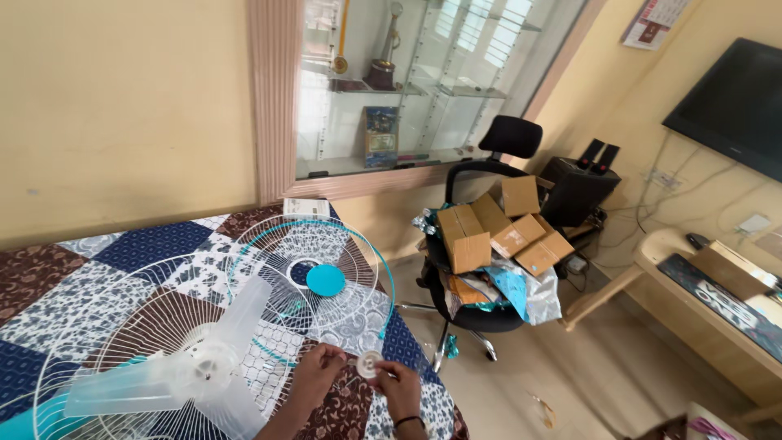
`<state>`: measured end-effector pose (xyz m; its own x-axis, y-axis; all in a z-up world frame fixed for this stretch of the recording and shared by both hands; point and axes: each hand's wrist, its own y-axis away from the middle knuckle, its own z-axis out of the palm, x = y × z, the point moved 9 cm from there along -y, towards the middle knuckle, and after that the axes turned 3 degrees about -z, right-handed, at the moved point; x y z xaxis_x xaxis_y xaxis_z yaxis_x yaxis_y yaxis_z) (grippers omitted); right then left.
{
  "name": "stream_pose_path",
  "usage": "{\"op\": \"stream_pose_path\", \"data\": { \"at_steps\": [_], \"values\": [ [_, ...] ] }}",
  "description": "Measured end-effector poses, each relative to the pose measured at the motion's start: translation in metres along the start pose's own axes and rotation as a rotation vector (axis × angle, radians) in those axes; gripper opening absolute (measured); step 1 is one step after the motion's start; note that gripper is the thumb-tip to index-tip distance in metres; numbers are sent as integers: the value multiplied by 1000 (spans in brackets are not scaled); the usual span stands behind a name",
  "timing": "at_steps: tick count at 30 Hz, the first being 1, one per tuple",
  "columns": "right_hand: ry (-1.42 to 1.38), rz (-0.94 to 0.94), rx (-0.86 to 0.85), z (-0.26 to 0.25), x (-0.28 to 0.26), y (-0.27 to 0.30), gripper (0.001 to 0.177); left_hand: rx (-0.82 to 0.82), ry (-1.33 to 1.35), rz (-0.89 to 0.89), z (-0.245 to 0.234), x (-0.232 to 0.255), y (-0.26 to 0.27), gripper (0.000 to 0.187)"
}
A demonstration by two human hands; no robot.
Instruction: The person disassembles a small table fan on a patterned tablecloth. They remove the front grille, unscrew the central hub nut, detach the fan blades, and then remove the rear grille and motor housing.
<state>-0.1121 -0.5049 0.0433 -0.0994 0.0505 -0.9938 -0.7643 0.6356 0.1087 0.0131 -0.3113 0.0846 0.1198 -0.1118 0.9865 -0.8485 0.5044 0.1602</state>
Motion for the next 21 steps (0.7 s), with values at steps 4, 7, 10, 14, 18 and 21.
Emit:
{"op": "stream_pose_path", "data": {
  "at_steps": [4, 7, 10, 14, 18, 21],
  "values": [
    [-11, 138, 23, -20, 50, -34, 18, 67, 21, -50, -5, -9, -9, 18],
    [-9, 247, 28, -30, 73, -54, 18, 146, -61, -64, -7, -14, -15, 19],
    [123, 264, 26, -36, 76, -70, 17, 208, -48, -23, -7, -17, -25, 20],
    [53, 248, -81, -23, 81, -96, 17, 218, -44, -108, 10, -44, -40, 22],
    [136, 207, -189, -10, 89, -116, 19, 193, -1, -118, 29, -63, -49, 23],
    [140, 223, -267, -3, 100, -128, 20, 311, -197, -174, 30, -75, -50, 27]
  ]
}}
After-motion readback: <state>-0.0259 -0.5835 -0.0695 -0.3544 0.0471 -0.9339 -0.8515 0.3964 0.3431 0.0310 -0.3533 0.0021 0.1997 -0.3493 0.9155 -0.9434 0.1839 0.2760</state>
